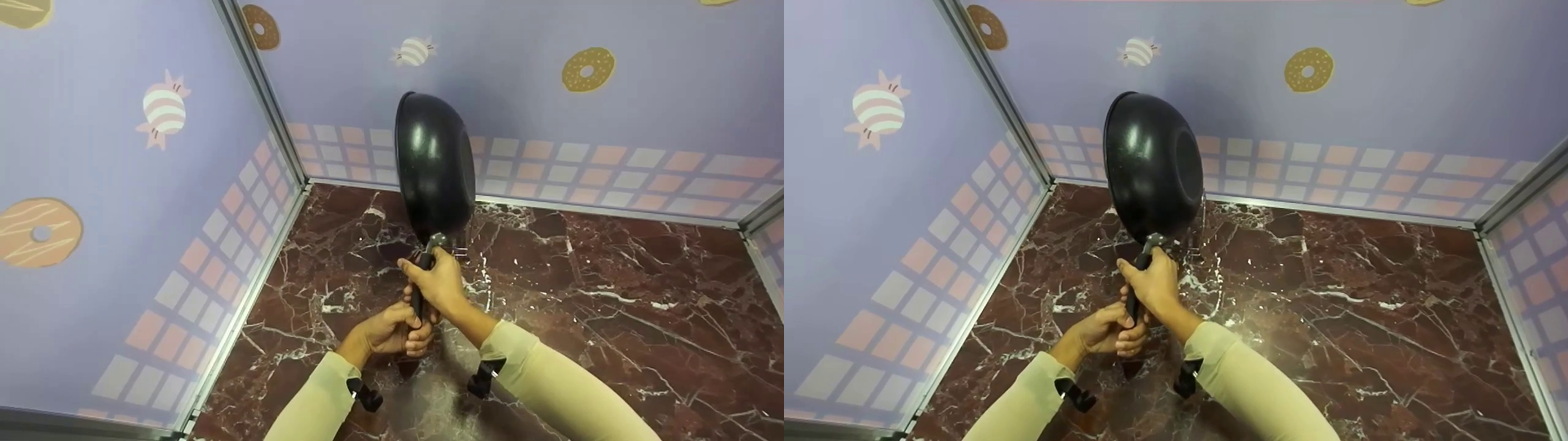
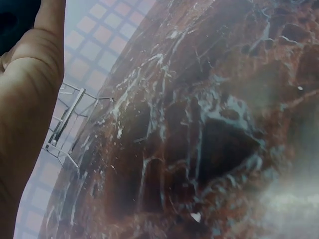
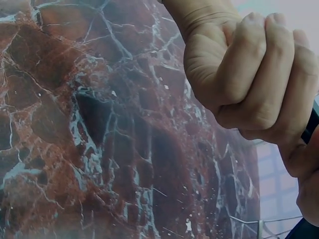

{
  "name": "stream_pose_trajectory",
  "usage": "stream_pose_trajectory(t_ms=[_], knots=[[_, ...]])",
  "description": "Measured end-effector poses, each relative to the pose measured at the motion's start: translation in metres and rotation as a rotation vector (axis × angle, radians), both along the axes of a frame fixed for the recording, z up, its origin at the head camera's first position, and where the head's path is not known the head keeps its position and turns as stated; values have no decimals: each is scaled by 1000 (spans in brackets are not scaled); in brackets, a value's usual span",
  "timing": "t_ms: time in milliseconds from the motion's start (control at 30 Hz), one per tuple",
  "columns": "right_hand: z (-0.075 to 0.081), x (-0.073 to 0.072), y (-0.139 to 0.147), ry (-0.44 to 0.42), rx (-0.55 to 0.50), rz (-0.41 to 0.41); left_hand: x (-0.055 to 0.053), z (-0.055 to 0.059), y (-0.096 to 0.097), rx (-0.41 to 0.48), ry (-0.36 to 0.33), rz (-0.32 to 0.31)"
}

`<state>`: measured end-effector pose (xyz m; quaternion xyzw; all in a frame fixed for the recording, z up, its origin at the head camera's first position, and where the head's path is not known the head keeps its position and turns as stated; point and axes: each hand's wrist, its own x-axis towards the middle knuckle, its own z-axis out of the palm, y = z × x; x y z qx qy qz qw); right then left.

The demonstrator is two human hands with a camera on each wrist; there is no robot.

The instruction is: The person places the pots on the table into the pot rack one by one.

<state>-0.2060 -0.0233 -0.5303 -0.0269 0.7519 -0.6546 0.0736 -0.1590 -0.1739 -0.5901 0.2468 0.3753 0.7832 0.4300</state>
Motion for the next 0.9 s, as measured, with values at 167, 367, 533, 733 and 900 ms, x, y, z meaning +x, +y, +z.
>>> stream_pose_trajectory(t_ms=[167, 367, 533, 733, 900], knots=[[-4, 2, -4, 30, 54, -21, 0, -5, -5, -6, -1, -1], [-8, 3, -9, 22, 54, -15, 1, -8, -8, -4, -13, -8], [-11, 3, -11, 22, 66, -42, 0, -10, -9, 14, -18, -21], [-16, 4, -14, 21, 39, -44, 2, -14, -12, 18, -20, -25], [-20, 5, -14, -13, 7, -37, 3, -17, -13, 6, -32, -27]])
